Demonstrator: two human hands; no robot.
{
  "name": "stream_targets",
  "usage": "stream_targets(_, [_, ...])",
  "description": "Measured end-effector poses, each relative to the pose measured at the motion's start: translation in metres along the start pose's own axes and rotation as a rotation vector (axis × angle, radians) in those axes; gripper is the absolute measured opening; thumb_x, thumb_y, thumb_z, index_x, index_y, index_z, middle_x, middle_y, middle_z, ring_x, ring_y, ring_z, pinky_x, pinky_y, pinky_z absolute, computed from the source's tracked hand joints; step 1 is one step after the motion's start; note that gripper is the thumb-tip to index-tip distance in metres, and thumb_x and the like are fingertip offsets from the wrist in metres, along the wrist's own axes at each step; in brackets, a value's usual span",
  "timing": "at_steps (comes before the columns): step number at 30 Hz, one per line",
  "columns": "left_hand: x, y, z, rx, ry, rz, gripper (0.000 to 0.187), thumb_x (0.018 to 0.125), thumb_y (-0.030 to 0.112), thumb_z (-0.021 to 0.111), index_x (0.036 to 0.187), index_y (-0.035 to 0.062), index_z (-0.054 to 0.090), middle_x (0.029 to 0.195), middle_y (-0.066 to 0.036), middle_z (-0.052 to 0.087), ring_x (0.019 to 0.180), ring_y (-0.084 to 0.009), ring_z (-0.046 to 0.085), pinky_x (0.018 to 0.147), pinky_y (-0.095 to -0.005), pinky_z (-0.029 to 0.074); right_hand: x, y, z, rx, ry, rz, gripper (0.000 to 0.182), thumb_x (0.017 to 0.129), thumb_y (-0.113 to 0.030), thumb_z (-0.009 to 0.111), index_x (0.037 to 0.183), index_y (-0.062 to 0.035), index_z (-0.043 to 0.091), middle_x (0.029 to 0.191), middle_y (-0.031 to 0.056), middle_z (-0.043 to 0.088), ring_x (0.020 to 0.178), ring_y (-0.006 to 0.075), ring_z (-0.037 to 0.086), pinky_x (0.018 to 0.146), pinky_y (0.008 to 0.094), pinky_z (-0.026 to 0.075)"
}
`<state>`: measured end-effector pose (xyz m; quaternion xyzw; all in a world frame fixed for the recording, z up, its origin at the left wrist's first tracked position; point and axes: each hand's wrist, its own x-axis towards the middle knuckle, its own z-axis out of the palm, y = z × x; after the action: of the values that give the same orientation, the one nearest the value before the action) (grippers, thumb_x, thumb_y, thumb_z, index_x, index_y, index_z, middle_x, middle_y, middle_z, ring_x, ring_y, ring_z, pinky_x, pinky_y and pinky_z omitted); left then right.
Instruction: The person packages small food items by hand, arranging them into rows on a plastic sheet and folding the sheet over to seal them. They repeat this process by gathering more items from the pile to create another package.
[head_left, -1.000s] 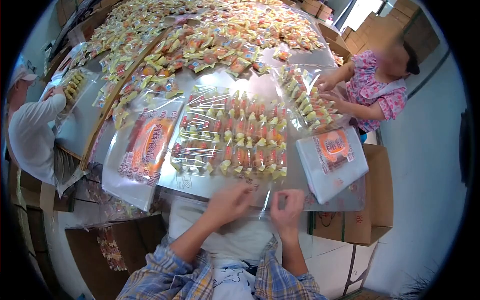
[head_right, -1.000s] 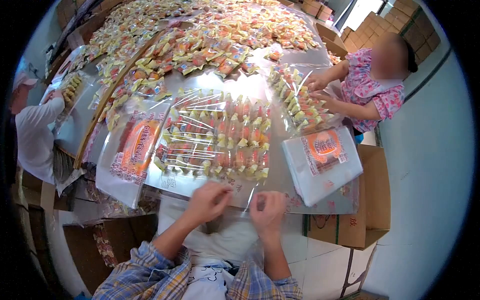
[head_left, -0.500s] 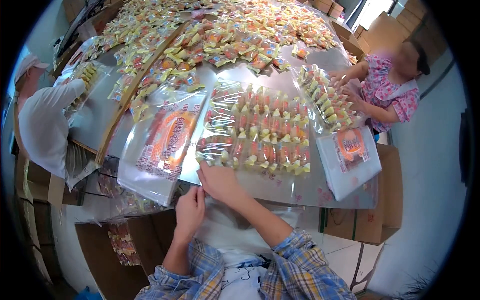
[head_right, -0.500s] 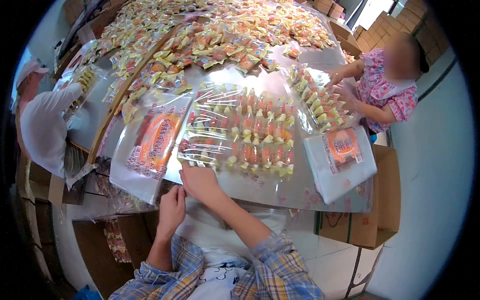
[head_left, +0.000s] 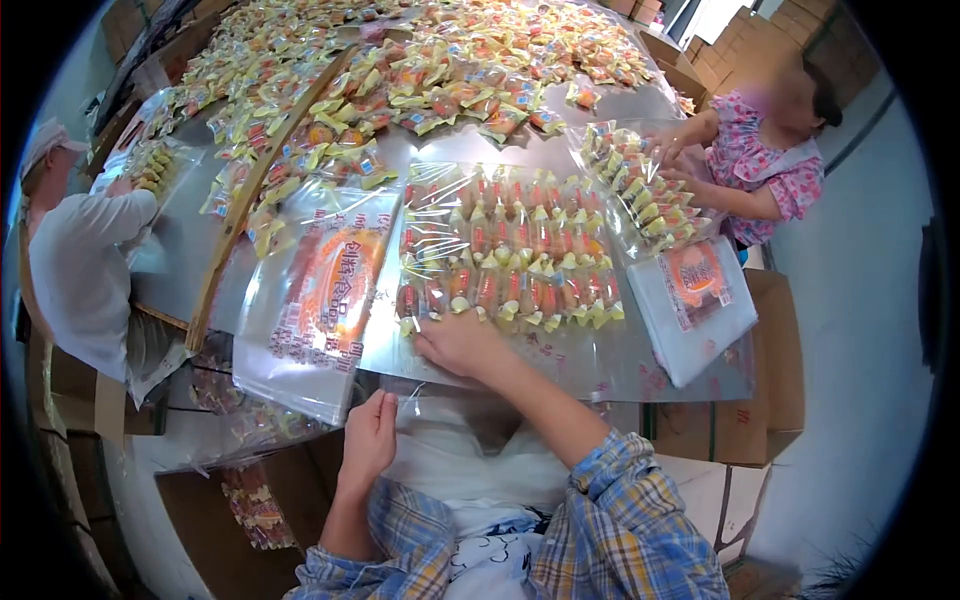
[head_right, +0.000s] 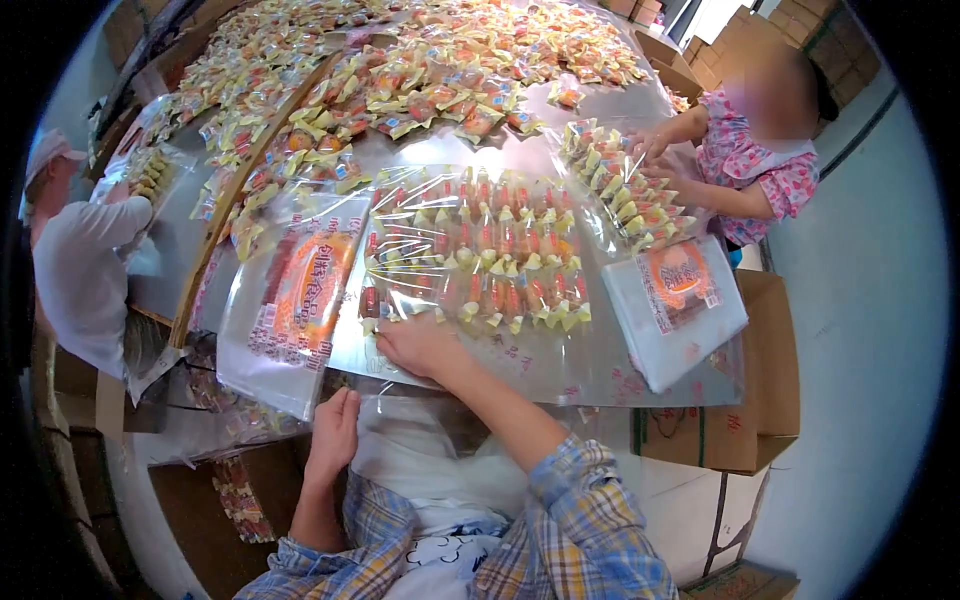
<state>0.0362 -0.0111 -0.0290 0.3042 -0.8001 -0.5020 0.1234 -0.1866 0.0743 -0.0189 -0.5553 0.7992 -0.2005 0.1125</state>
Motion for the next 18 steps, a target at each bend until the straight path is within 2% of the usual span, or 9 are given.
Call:
stream_targets(3, [-0.003, 0.006, 0.002, 0.133, 0.047, -0.078, 0.036, 0.108, 0.027, 0.057, 0.086, -0.0017, 0.057, 0.072, -0.021, 0.057, 0.067, -0.0407, 0.055, 0.063, -0.0458, 0.045, -0.016, 0.004, 0.006, 0.074, -0.059, -0.051, 0.031, 0.102, -0.034, 0.053, 0.099, -0.0078, 0.069, 0.082, 0.0198, 0.072, 0.075, 0.0444, 0.070, 0.071, 0.0584, 0.055])
stream_targets(4, [-0.007, 0.009, 0.006, 0.172, 0.182, -0.006, 0.033, 0.106, 0.028, 0.061, 0.089, -0.0005, 0.060, 0.077, -0.019, 0.060, 0.070, -0.0393, 0.057, 0.065, -0.0453, 0.046, -0.023, 0.008, 0.010, 0.105, -0.088, -0.057, 0.031, 0.102, -0.034, 0.054, 0.098, -0.0076, 0.069, 0.081, 0.0195, 0.072, 0.076, 0.0440, 0.071, 0.071, 0.0582, 0.055])
stream_targets(6, [-0.019, 0.016, 0.021, 0.247, 0.455, 0.121, 0.027, 0.100, 0.028, 0.068, 0.095, 0.0019, 0.066, 0.086, -0.015, 0.066, 0.076, -0.0364, 0.061, 0.069, -0.0442, 0.049, -0.042, 0.019, 0.007, 0.045, 0.027, -0.029, 0.032, 0.102, -0.034, 0.054, 0.095, -0.0071, 0.069, 0.081, 0.0189, 0.072, 0.076, 0.0438, 0.070, 0.071, 0.0578, 0.055])
stream_targets(9, [-0.021, 0.022, 0.036, 0.339, 0.203, 0.511, 0.033, 0.089, 0.023, 0.081, 0.112, 0.0026, 0.068, 0.107, -0.013, 0.069, 0.099, -0.0322, 0.066, 0.089, -0.0426, 0.052, -0.060, 0.037, -0.010, 0.003, 0.038, 0.079, 0.034, 0.102, -0.034, 0.055, 0.091, -0.0070, 0.072, 0.082, 0.0189, 0.073, 0.076, 0.0437, 0.071, 0.070, 0.0564, 0.056])
stream_targets(11, [-0.010, 0.053, 0.065, 0.442, 0.021, 0.541, 0.046, 0.089, 0.026, 0.079, 0.127, 0.0040, 0.066, 0.130, -0.018, 0.065, 0.126, -0.0386, 0.059, 0.108, -0.0530, 0.044, -0.056, 0.049, -0.015, -0.073, 0.037, 0.056, 0.034, 0.101, -0.033, 0.056, 0.087, -0.0069, 0.073, 0.083, 0.0198, 0.073, 0.075, 0.0431, 0.071, 0.071, 0.0543, 0.058])
stream_targets(12, [-0.003, 0.053, 0.078, 0.524, 0.026, 0.535, 0.049, 0.089, 0.028, 0.078, 0.130, 0.0041, 0.065, 0.137, -0.019, 0.062, 0.132, -0.0394, 0.054, 0.112, -0.0554, 0.039, -0.052, 0.049, -0.019, -0.083, -0.036, 0.087, 0.037, 0.102, -0.036, 0.055, 0.088, -0.0068, 0.073, 0.082, 0.0198, 0.073, 0.077, 0.0431, 0.072, 0.072, 0.0546, 0.058])
stream_targets(14, [0.013, 0.038, 0.107, 0.679, 0.027, 0.518, 0.057, 0.091, 0.033, 0.076, 0.138, 0.0045, 0.063, 0.150, -0.022, 0.054, 0.145, -0.0409, 0.045, 0.121, -0.0604, 0.029, -0.047, 0.055, -0.011, -0.057, -0.004, 0.121, 0.039, 0.103, -0.037, 0.053, 0.091, -0.0064, 0.074, 0.083, 0.0214, 0.073, 0.078, 0.0457, 0.072, 0.074, 0.0557, 0.059])
stream_targets(17, [0.015, 0.030, 0.111, 0.728, -0.029, 0.494, 0.065, 0.092, 0.038, 0.074, 0.146, 0.0052, 0.059, 0.155, -0.024, 0.050, 0.149, -0.0423, 0.040, 0.124, -0.0639, 0.023, -0.040, 0.066, -0.012, -0.047, 0.024, 0.155, 0.043, 0.104, -0.038, 0.052, 0.092, -0.0033, 0.075, 0.083, 0.0250, 0.073, 0.079, 0.0468, 0.073, 0.077, 0.0568, 0.059])
stream_targets(18, [0.015, 0.029, 0.109, 0.729, -0.035, 0.510, 0.064, 0.092, 0.036, 0.073, 0.146, 0.0053, 0.058, 0.155, -0.023, 0.050, 0.148, -0.0434, 0.041, 0.123, -0.0641, 0.025, -0.036, 0.068, -0.011, -0.067, 0.007, 0.182, 0.045, 0.104, -0.039, 0.052, 0.092, -0.0026, 0.075, 0.083, 0.0256, 0.073, 0.080, 0.0469, 0.073, 0.077, 0.0571, 0.059])
